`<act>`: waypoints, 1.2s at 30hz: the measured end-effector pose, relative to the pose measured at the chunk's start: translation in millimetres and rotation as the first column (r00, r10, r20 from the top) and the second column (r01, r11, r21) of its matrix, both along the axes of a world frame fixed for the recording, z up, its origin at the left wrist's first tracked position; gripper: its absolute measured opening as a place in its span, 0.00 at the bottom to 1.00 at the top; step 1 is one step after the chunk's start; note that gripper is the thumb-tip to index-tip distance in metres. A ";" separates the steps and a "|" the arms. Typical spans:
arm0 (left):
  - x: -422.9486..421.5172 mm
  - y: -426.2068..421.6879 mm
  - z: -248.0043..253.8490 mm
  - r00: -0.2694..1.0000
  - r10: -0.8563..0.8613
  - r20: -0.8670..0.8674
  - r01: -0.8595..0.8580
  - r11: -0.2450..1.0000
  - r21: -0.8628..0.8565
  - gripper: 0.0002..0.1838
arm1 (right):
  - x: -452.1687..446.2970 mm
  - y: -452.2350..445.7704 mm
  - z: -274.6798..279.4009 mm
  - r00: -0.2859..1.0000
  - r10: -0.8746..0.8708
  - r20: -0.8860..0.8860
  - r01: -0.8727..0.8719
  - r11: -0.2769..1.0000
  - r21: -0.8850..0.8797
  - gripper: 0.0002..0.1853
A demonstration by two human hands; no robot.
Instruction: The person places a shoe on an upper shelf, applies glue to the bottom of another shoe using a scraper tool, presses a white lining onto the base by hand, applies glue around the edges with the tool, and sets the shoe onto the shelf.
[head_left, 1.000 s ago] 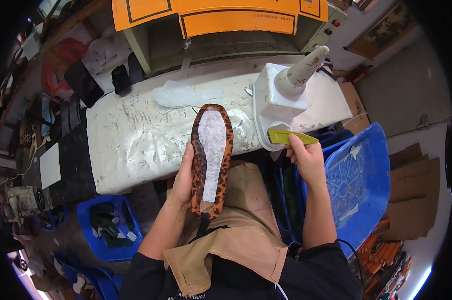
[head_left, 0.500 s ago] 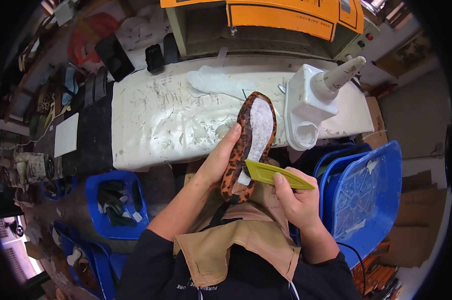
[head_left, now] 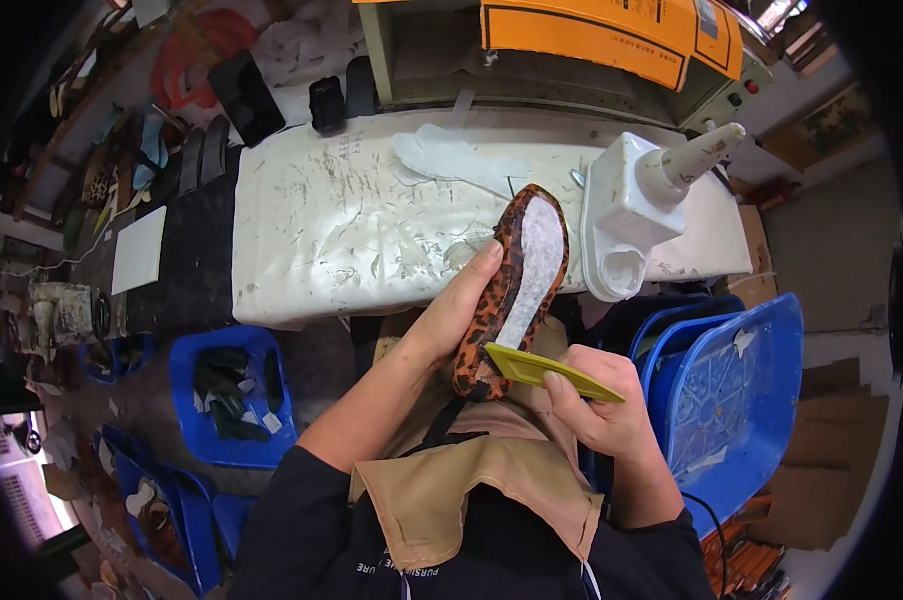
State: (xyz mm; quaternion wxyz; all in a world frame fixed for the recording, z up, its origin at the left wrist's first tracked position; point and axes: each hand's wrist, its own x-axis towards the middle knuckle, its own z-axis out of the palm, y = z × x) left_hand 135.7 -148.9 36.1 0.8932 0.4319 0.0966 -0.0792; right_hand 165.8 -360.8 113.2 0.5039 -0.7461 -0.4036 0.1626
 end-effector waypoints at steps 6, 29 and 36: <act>2.2 -2.4 -1.5 0.999 0.004 -0.034 -0.004 1.000 -0.020 0.32 | 2.2 1.2 0.3 0.995 0.099 0.013 -0.100 0.995 0.030 0.07; -3.6 7.9 1.5 0.875 -0.421 -0.239 0.433 0.901 -0.004 0.34 | 41.2 30.0 31.3 0.831 0.555 -0.033 -0.555 0.825 -0.103 0.02; -3.0 11.5 2.6 0.826 -0.514 -0.231 0.552 0.820 0.148 0.35 | 47.8 44.3 27.2 0.776 0.630 0.006 -0.628 0.775 -0.071 0.03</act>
